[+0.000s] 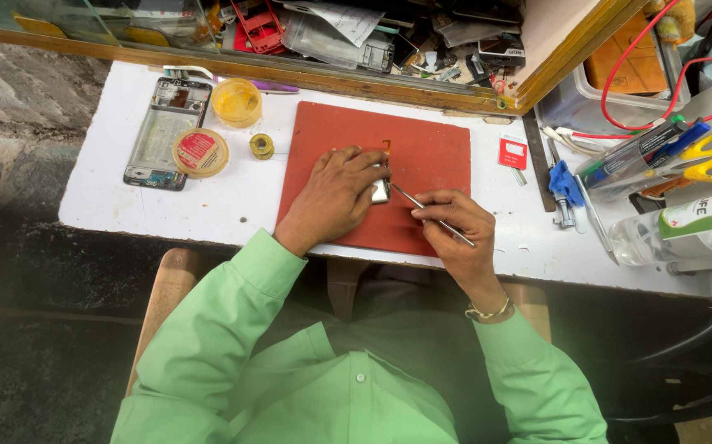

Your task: The person removes a battery from a phone chassis, places it on a red mat, and uses a soldering iron and solder wire to attach a ribbon cable to the battery terminals. The person flips the battery and continues soldering the connection.

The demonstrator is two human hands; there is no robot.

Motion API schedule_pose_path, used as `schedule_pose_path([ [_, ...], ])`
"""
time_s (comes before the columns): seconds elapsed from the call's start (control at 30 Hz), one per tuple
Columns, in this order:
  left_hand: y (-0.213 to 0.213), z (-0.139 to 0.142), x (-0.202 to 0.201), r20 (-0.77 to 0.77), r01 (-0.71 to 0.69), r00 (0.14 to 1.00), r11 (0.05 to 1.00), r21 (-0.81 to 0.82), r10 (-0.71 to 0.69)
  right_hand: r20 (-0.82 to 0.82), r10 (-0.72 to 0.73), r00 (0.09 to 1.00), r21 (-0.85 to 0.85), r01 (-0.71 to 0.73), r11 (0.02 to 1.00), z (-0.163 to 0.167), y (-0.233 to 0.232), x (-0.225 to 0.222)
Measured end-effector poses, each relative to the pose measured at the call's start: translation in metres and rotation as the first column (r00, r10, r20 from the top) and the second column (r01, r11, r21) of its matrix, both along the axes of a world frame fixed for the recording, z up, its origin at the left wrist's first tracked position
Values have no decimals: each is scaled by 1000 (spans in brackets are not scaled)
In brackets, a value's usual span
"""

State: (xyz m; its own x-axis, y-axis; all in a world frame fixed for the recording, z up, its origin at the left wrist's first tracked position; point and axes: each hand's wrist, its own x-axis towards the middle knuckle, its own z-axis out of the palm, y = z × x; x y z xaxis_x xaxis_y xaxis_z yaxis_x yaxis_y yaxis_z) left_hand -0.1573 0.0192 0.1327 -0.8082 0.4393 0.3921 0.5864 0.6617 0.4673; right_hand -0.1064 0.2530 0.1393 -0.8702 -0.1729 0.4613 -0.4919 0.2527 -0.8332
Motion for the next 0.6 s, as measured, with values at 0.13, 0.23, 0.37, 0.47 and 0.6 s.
schedule_pose_path([
  [0.13, 0, 0, 0, -2, -2, 1000, 1000, -3, 2, -30, 1, 1000, 17, 0, 1000, -1, -1, 0],
  [0.23, 0, 0, 0, -9, -1, 1000, 1000, 2, 1, -15, 6, 1000, 6, -6, 1000, -1, -2, 0],
  [0.37, 0, 0, 0, -1, -1, 1000, 1000, -1, 1, -35, 10, 999, 18, -9, 1000, -2, -3, -1],
  [0.47, -1, 0, 0, 2, 0, 1000, 1000, 3, 0, -62, 2, 998, 45, 1, 999, -3, -3, -2],
  [0.6, -1, -1, 0, -1, -7, 1000, 1000, 1, 7, -76, 3, 997, 62, 2, 998, -4, -2, -3],
])
